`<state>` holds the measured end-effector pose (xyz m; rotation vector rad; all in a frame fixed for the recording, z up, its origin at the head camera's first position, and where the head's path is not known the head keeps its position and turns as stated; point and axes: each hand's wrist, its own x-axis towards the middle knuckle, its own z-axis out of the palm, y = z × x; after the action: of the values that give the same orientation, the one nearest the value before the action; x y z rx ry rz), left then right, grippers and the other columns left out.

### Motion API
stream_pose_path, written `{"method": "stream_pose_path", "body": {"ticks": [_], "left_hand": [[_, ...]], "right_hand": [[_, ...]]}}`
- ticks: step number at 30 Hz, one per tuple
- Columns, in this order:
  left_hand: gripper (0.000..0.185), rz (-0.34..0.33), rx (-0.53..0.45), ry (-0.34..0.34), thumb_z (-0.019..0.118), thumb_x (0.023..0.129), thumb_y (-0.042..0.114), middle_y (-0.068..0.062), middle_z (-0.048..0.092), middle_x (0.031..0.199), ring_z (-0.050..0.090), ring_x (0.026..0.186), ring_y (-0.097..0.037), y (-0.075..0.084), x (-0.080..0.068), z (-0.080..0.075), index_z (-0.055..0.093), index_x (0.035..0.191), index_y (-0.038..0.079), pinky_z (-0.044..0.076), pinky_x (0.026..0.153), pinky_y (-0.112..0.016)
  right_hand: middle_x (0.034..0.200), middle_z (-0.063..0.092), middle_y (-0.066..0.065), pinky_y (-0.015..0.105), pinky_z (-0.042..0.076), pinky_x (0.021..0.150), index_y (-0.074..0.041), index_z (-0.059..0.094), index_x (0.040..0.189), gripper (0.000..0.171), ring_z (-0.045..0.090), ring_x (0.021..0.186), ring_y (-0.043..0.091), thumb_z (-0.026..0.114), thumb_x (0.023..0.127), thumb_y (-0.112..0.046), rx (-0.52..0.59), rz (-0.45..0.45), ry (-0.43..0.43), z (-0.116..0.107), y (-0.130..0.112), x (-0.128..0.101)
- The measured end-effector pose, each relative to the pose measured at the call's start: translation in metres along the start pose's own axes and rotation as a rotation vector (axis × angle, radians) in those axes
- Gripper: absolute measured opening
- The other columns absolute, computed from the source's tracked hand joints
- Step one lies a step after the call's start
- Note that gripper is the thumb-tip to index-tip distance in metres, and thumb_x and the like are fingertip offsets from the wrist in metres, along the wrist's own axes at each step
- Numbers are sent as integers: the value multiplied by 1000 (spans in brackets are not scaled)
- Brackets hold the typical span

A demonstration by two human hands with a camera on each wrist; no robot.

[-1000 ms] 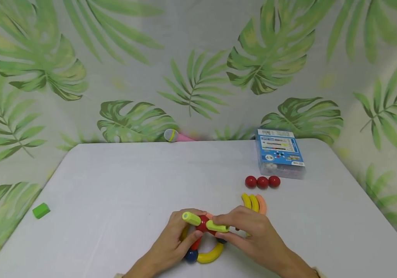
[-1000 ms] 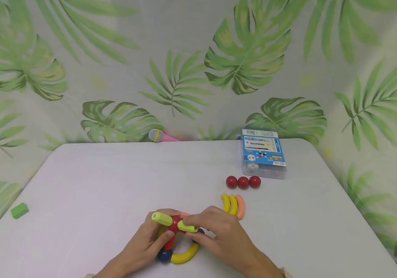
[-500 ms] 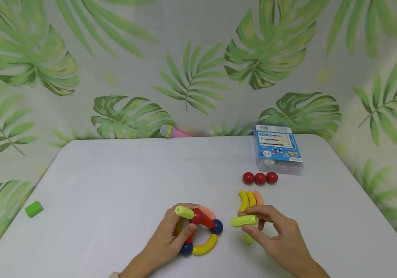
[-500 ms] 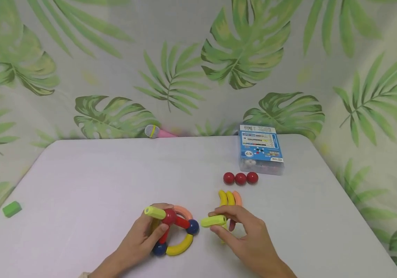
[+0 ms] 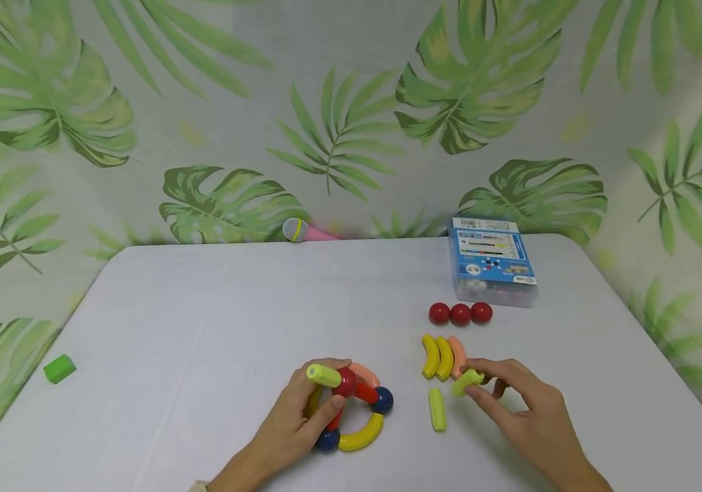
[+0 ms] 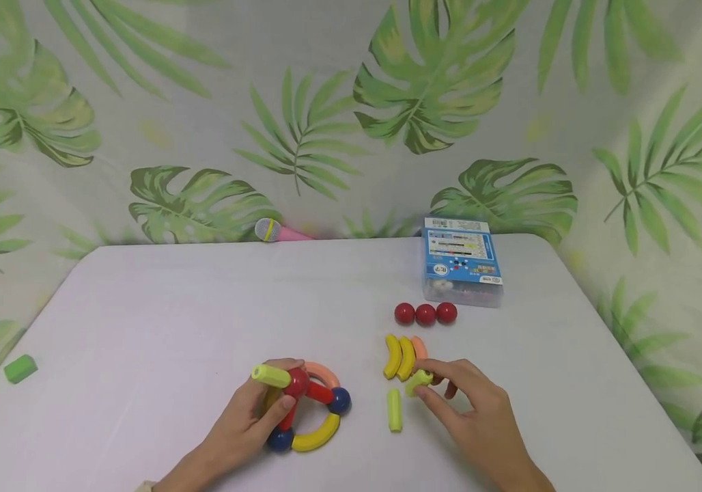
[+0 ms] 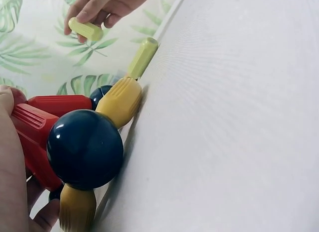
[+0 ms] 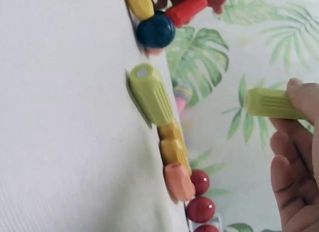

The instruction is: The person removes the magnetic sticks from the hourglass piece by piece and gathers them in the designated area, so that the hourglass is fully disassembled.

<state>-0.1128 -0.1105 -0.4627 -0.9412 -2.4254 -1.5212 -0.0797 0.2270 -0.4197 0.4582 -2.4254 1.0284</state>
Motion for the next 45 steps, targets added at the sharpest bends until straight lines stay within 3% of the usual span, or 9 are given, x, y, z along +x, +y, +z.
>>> {"method": "stream_pose_path", "body": {"ticks": [3, 10, 15, 27, 37, 45], "left_hand": [[43, -20, 31, 7, 65, 101, 15, 6, 59, 143, 54, 129, -18, 1, -1, 0, 55, 143, 18, 47, 107, -39], [41, -20, -27, 0, 64, 101, 11, 1, 59, 144, 54, 131, -19, 0, 0, 0, 56, 141, 20, 45, 111, -32], [44, -22, 37, 16, 67, 99, 12, 6, 60, 143, 56, 128, -19, -1, -1, 1, 58, 141, 19, 48, 106, -41], [44, -23, 41, 11, 67, 99, 12, 7, 60, 143, 56, 127, -19, -2, 0, 1, 58, 142, 20, 48, 106, -42], [42, -2, 48, 14, 66, 100, 12, 3, 61, 143, 56, 127, -20, -2, 0, 0, 58, 142, 17, 48, 106, -41], [43, 0, 45, 13, 67, 100, 11, 3, 61, 142, 56, 127, -21, -1, 0, -1, 59, 141, 19, 47, 105, -41]], "right_hand": [[102, 75, -9, 9, 49, 73, -15, 75, 120, 51, 59, 80, 0, 88, 75, 4, -30, 2, -15, -3, 5, 2], [108, 77, -5, 9, 53, 78, -14, 75, 122, 49, 67, 84, 1, 88, 77, 1, -21, -35, -83, -5, 15, 4], [110, 75, -5, 11, 54, 76, -16, 75, 121, 50, 67, 83, 0, 89, 76, 1, -25, -29, -139, -5, 21, 3], [95, 72, -13, 20, 59, 70, -19, 65, 115, 44, 66, 75, -2, 85, 80, 0, 26, 97, -308, 1, 25, -2], [110, 70, -9, 15, 57, 70, -20, 69, 111, 41, 64, 79, -2, 84, 81, 3, 33, -48, -330, 4, 29, -4], [118, 70, -7, 18, 57, 73, -21, 70, 123, 45, 60, 82, -4, 85, 83, -5, -21, -15, -430, 2, 27, -2]]}}
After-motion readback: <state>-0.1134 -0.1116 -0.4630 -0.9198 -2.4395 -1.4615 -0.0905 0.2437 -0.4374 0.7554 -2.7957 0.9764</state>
